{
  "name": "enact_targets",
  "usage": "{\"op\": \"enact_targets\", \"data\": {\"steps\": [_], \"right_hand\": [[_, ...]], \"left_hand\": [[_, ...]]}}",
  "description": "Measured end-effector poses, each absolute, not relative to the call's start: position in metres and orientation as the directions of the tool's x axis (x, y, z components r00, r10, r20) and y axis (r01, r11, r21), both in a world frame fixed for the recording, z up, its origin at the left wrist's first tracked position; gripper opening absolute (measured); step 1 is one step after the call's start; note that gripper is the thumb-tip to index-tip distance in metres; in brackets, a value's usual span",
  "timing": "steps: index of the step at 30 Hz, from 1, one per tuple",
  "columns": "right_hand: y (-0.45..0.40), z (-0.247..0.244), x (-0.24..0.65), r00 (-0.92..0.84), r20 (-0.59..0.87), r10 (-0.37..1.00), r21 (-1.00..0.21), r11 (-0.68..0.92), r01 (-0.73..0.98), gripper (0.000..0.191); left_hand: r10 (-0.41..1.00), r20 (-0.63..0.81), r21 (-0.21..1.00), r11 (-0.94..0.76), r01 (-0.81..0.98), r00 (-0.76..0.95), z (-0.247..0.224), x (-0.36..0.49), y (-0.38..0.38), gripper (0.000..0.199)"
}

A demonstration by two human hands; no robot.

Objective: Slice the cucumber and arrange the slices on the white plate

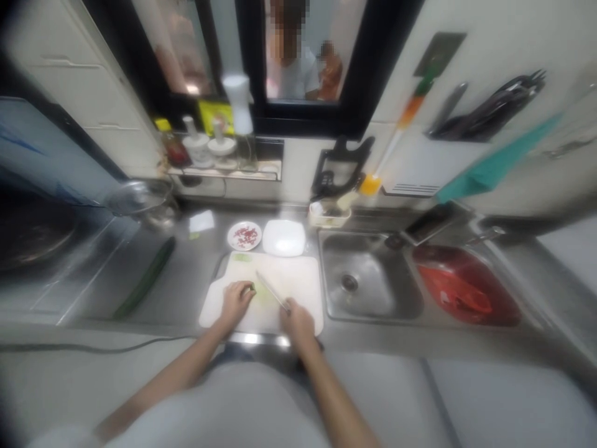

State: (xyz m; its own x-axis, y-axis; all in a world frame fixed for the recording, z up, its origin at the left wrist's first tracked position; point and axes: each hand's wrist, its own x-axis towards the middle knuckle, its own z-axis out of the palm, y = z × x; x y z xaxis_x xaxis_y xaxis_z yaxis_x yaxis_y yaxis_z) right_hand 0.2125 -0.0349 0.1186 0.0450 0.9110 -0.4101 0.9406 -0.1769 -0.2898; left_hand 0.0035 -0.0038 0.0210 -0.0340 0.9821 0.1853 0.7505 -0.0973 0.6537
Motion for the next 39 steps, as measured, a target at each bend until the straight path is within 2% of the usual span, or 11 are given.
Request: {"op": "enact_targets", "data": {"steps": [9,27,39], "right_hand": [[-0.039,0.118,0.200,-0.022,-0.431,0.902,-0.310,-0.125,0.943,0.035],[-0.041,0.118,0.181,-0.098,-0.470,0.877,-0.191,0.008,0.982,0.035],[-0.049,0.117,0.175,-0.208,-0.373,0.904,-0.194,0.144,0.971,0.038]], "left_hand": [[0.970,0.236,0.714,-0.135,0.687,-0.055,0.010,0.002,-0.003,0.015],[0.981,0.189,0.760,-0.115,0.640,-0.048,0.011,0.005,-0.008,0.019],[0.976,0.218,0.717,-0.149,0.681,-0.016,0.014,0.006,-0.010,0.020]]}}
